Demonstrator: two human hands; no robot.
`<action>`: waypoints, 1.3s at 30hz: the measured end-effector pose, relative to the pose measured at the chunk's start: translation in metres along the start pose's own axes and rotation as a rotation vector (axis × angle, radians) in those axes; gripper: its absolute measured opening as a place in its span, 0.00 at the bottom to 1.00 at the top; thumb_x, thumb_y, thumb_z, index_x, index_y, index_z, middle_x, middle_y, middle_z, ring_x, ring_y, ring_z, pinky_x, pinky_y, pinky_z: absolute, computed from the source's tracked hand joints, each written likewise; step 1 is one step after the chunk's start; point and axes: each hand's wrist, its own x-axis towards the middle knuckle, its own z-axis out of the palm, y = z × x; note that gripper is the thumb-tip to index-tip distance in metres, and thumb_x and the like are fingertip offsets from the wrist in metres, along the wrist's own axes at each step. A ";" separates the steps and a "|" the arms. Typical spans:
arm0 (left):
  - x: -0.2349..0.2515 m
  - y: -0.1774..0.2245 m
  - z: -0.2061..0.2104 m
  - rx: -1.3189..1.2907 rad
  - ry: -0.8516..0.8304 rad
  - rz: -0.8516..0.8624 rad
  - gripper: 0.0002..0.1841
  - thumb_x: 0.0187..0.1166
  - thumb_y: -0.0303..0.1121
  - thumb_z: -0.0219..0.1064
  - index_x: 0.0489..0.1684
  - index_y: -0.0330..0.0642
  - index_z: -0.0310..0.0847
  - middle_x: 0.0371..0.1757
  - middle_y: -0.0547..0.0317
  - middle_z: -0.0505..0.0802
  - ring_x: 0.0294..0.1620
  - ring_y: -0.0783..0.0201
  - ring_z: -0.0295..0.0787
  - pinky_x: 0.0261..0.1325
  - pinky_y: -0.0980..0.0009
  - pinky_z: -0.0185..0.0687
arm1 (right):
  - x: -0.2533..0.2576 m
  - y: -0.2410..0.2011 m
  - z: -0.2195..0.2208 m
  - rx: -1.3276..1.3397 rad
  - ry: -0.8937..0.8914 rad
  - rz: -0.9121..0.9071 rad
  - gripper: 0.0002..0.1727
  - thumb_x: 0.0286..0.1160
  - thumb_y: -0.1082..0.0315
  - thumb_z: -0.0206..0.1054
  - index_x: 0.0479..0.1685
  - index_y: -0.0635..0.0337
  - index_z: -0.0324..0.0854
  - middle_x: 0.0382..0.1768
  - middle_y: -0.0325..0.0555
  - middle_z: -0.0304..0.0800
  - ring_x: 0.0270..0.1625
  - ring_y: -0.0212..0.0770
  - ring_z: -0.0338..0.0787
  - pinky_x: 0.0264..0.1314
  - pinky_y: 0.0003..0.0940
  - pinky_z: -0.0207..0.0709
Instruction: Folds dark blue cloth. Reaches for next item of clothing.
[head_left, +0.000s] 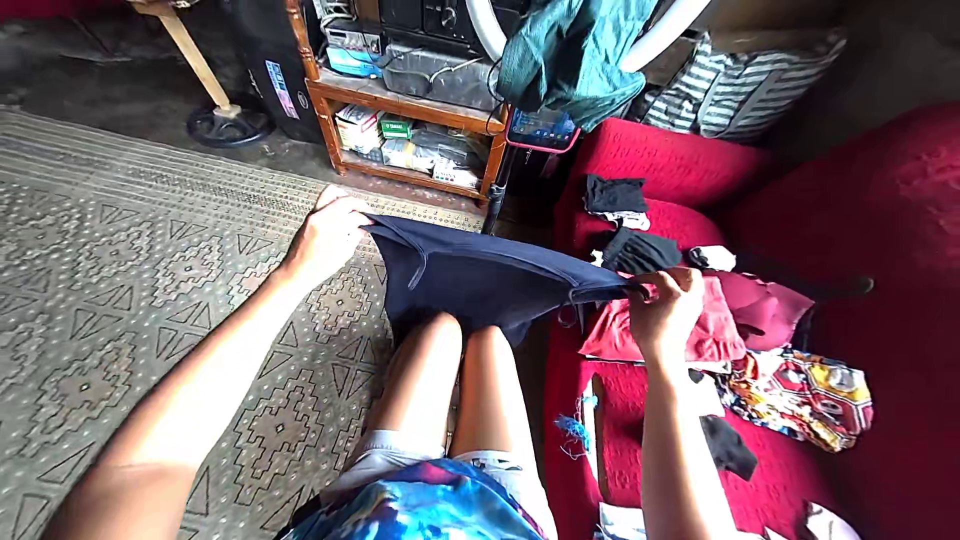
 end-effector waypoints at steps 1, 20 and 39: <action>0.000 0.000 0.003 0.000 0.020 -0.007 0.07 0.76 0.20 0.66 0.37 0.30 0.91 0.50 0.41 0.94 0.58 0.41 0.86 0.68 0.54 0.77 | 0.001 0.000 0.002 0.025 -0.002 0.003 0.08 0.62 0.78 0.76 0.41 0.68 0.89 0.58 0.69 0.85 0.67 0.68 0.81 0.69 0.66 0.74; 0.007 0.014 -0.007 -0.392 0.049 -0.241 0.08 0.70 0.26 0.77 0.41 0.31 0.90 0.44 0.52 0.93 0.43 0.75 0.91 0.56 0.80 0.86 | -0.012 0.027 -0.003 0.722 0.043 0.144 0.14 0.59 0.79 0.76 0.41 0.55 0.80 0.33 0.24 0.89 0.37 0.18 0.88 0.46 0.21 0.86; -0.193 0.033 0.028 -0.703 -0.728 -1.276 0.21 0.91 0.36 0.56 0.78 0.37 0.70 0.63 0.41 0.89 0.58 0.47 0.91 0.58 0.46 0.88 | -0.183 0.048 0.010 0.835 -0.646 0.721 0.21 0.89 0.61 0.54 0.69 0.65 0.78 0.51 0.53 0.95 0.48 0.48 0.96 0.48 0.46 0.91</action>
